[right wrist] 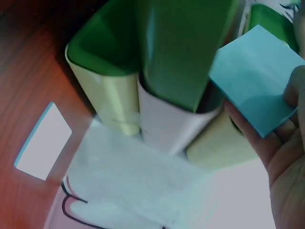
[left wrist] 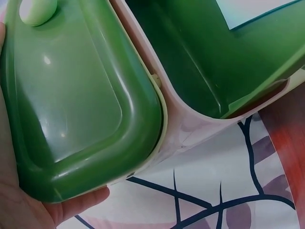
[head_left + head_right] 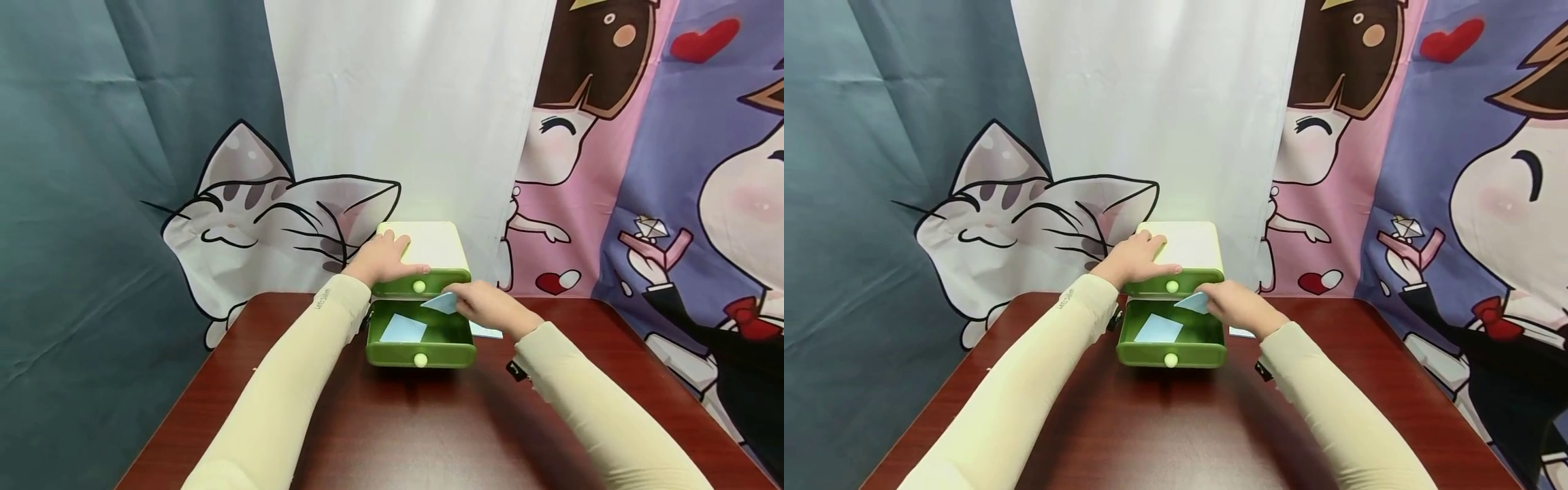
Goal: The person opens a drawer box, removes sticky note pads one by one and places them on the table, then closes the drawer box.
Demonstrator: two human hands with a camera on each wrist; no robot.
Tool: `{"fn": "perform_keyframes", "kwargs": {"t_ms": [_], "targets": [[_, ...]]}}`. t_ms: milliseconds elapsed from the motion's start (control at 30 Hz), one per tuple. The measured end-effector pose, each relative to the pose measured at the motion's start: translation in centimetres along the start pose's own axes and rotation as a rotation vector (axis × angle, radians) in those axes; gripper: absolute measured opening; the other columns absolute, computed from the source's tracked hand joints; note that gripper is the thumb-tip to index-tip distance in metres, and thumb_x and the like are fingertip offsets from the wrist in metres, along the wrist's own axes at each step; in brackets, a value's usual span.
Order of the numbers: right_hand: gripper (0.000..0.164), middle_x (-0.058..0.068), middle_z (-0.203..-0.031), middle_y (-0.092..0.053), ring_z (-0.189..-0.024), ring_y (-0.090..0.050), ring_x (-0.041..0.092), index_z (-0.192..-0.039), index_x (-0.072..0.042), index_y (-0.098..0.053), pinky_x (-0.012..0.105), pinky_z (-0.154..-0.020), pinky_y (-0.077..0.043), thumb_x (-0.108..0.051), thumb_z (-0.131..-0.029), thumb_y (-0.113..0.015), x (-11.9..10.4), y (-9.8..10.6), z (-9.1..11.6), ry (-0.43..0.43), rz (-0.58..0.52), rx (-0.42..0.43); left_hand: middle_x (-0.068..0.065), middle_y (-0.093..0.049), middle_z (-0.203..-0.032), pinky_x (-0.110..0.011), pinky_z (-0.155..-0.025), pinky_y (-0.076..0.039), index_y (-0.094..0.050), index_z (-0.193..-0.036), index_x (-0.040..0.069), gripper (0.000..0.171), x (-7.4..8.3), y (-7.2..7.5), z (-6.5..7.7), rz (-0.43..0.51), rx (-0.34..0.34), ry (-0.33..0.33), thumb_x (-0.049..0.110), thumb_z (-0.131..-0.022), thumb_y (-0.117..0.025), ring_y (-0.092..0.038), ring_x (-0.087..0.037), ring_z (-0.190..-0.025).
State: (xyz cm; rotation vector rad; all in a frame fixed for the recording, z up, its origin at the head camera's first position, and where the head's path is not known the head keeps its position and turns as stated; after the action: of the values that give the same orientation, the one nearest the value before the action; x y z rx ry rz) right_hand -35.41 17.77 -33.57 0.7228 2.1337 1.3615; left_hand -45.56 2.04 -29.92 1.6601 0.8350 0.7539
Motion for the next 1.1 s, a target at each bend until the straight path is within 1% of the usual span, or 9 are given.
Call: {"fn": "perform_keyframes", "kwargs": {"t_ms": [133,300,400,467,533,700,800,933,1100], "targets": [[0.025,-0.012,-0.066,-0.05,-0.059,-0.044,0.005,-0.108,-0.009,-0.07,0.027,-0.058,-0.041,0.002,-0.088,-0.058,1.2,2.2,1.5,-0.028,0.029,0.154,-0.019,-0.052,-0.132,-0.049,-0.096,-0.048,-0.049,-0.144,0.016,0.096,0.1,-0.3,-0.1,-0.004,-0.002,0.002,0.088,-0.081,-0.043,-0.054,-0.031,-0.116],[0.022,-0.01,-0.068,-0.056,-0.058,-0.044,0.007,-0.096,-0.01,-0.072,0.027,-0.054,-0.04,0.002,-0.082,-0.061,3.0,4.5,4.0,-0.057,0.078,0.336,-0.019,-0.052,-0.132,-0.049,-0.096,-0.048,-0.049,-0.144,0.017,0.096,0.1,-0.5,-0.1,-0.008,-0.003,-0.001,0.089,-0.081,-0.042,-0.054,-0.032,-0.116],[0.022,-0.009,-0.063,-0.055,-0.055,-0.043,0.007,-0.093,-0.011,-0.072,0.027,-0.052,-0.039,0.001,-0.079,-0.06,4.5,4.9,5.4,-0.084,0.101,0.403,-0.018,-0.052,-0.13,-0.049,-0.094,-0.048,-0.051,-0.142,0.017,0.095,0.1,-0.4,-0.1,-0.018,0.002,0.001,0.089,-0.081,-0.042,-0.054,-0.031,-0.114],[0.021,-0.009,-0.061,-0.054,-0.054,-0.043,0.008,-0.092,-0.01,-0.072,0.029,-0.051,-0.039,0.0,-0.078,-0.06,5.6,4.8,6.2,-0.103,0.119,0.416,-0.018,-0.053,-0.129,-0.048,-0.094,-0.048,-0.051,-0.141,0.017,0.093,0.1,-0.3,-0.2,-0.022,0.004,0.002,0.089,-0.081,-0.043,-0.055,-0.031,-0.113],[0.021,-0.008,-0.06,-0.055,-0.054,-0.042,0.009,-0.094,-0.009,-0.073,0.03,-0.052,-0.039,-0.001,-0.079,-0.06,6.9,4.1,6.9,-0.139,0.137,0.389,-0.017,-0.053,-0.128,-0.048,-0.094,-0.048,-0.052,-0.14,0.017,0.093,0.1,-0.2,-0.2,-0.027,0.005,0.003,0.088,-0.081,-0.043,-0.055,-0.031,-0.112],[0.019,-0.006,-0.063,-0.056,-0.056,-0.045,0.013,-0.099,-0.008,-0.072,0.033,-0.055,-0.04,-0.004,-0.085,-0.06,10.5,1.6,9.1,-0.294,0.167,0.224,-0.018,-0.053,-0.128,-0.048,-0.094,-0.048,-0.052,-0.14,0.017,0.094,0.1,-0.2,-0.2,-0.039,0.01,0.003,0.089,-0.081,-0.042,-0.054,-0.03,-0.112],[0.017,-0.003,-0.068,-0.058,-0.06,-0.048,0.014,-0.1,-0.008,-0.07,0.036,-0.058,-0.042,-0.004,-0.086,-0.06,12.2,0.1,10.6,-0.356,0.169,0.148,-0.018,-0.053,-0.128,-0.048,-0.095,-0.048,-0.051,-0.141,0.016,0.094,0.2,-0.2,-0.2,-0.038,0.005,0.003,0.089,-0.081,-0.043,-0.054,-0.031,-0.112],[0.02,0.0,-0.076,-0.063,-0.064,-0.053,0.017,-0.106,-0.007,-0.07,0.041,-0.061,-0.048,0.0,-0.088,-0.062,13.8,-2.0,12.4,-0.381,0.162,0.076,-0.018,-0.053,-0.129,-0.048,-0.095,-0.047,-0.051,-0.141,0.016,0.093,0.2,-0.2,-0.1,-0.035,0.0,0.005,0.088,-0.082,-0.043,-0.054,-0.031,-0.112],[0.027,0.008,-0.087,-0.07,-0.072,-0.066,0.027,-0.112,-0.004,-0.068,0.049,-0.068,-0.055,0.004,-0.088,-0.062,14.6,-4.5,14.1,-0.374,0.226,0.008,-0.018,-0.053,-0.13,-0.048,-0.096,-0.047,-0.051,-0.142,0.016,0.094,0.2,-0.1,-0.2,-0.046,0.004,0.005,0.088,-0.082,-0.042,-0.054,-0.031,-0.113]]}}
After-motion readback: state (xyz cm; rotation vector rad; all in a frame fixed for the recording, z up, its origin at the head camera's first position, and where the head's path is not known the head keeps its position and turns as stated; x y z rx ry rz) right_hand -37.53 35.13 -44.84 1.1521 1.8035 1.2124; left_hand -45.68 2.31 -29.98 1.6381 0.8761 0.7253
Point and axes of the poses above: each hand's wrist, its own z-axis away from the middle knuckle, its own y-axis out of the back of the hand, x = y × z, the point moved 8 cm from there along -z, towards the middle knuckle
